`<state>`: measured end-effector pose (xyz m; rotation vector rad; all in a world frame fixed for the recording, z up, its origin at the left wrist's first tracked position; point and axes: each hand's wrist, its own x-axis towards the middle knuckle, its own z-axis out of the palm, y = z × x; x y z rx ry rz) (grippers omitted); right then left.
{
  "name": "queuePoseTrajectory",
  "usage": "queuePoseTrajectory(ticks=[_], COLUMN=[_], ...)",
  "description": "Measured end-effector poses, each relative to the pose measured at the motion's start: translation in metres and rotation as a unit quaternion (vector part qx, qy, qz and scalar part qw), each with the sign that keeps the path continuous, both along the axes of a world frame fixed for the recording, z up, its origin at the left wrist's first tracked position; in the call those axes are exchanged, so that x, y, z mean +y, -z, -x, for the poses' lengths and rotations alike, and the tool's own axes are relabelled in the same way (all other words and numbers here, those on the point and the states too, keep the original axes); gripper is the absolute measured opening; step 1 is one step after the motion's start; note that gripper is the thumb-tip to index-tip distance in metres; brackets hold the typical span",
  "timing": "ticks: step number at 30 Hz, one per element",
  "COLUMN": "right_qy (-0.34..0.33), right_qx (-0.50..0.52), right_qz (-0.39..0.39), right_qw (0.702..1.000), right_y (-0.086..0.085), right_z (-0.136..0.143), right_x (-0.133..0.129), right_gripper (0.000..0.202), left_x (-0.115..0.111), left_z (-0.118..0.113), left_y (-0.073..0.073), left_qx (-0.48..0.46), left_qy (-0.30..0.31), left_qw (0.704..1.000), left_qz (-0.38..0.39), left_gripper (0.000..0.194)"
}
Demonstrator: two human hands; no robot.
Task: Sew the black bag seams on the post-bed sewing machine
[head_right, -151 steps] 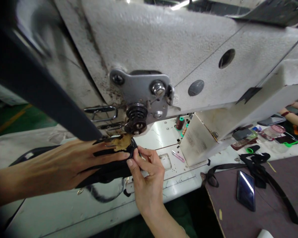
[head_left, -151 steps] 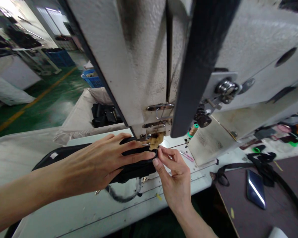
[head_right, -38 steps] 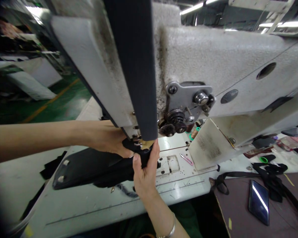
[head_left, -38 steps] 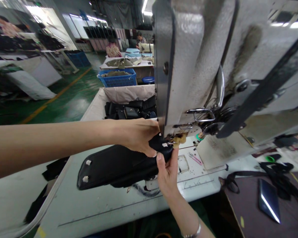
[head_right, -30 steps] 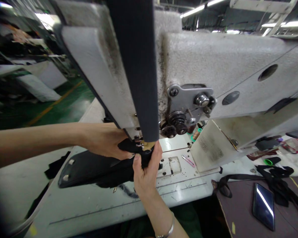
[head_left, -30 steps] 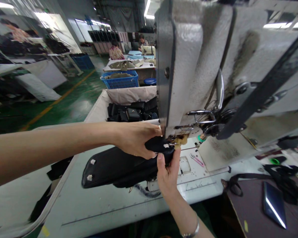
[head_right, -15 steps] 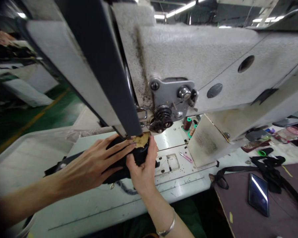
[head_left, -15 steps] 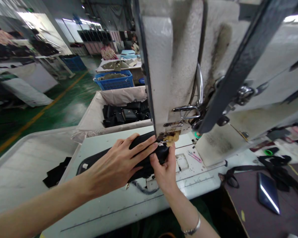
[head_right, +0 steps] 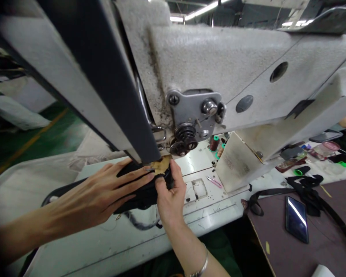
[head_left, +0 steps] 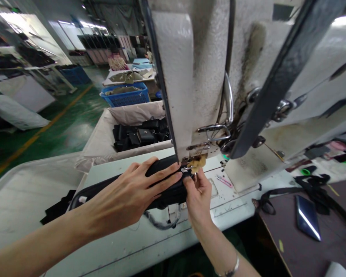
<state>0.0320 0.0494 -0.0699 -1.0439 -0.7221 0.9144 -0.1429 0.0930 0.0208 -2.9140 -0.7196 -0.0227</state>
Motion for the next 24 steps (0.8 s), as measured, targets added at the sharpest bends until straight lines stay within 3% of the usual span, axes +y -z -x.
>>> queuePoseTrajectory(ticks=[5, 11, 17, 24], right_qy=[0.002, -0.108, -0.001, -0.007], right_qx=[0.030, 0.164, 0.185, 0.146], right_qz=[-0.023, -0.056, 0.002, 0.020], right_qw=[0.999, 0.979, 0.983, 0.989], right_y=[0.003, 0.007, 0.011, 0.009], right_z=[0.003, -0.014, -0.010, -0.013], right_x=[0.002, -0.004, -0.009, -0.013], right_gripper=[0.050, 0.058, 0.047, 0.045], left_x=[-0.001, -0.001, 0.003, -0.002], left_z=[-0.001, -0.002, -0.002, 0.001], left_y=[-0.004, -0.007, -0.004, -0.001], left_qx=[0.008, 0.016, 0.018, 0.024], left_qy=[0.007, 0.003, 0.000, -0.025], left_qw=[1.000, 1.000, 1.000, 0.999], left_qz=[-0.005, -0.020, -0.022, -0.021], left_gripper=[0.082, 0.078, 0.077, 0.087])
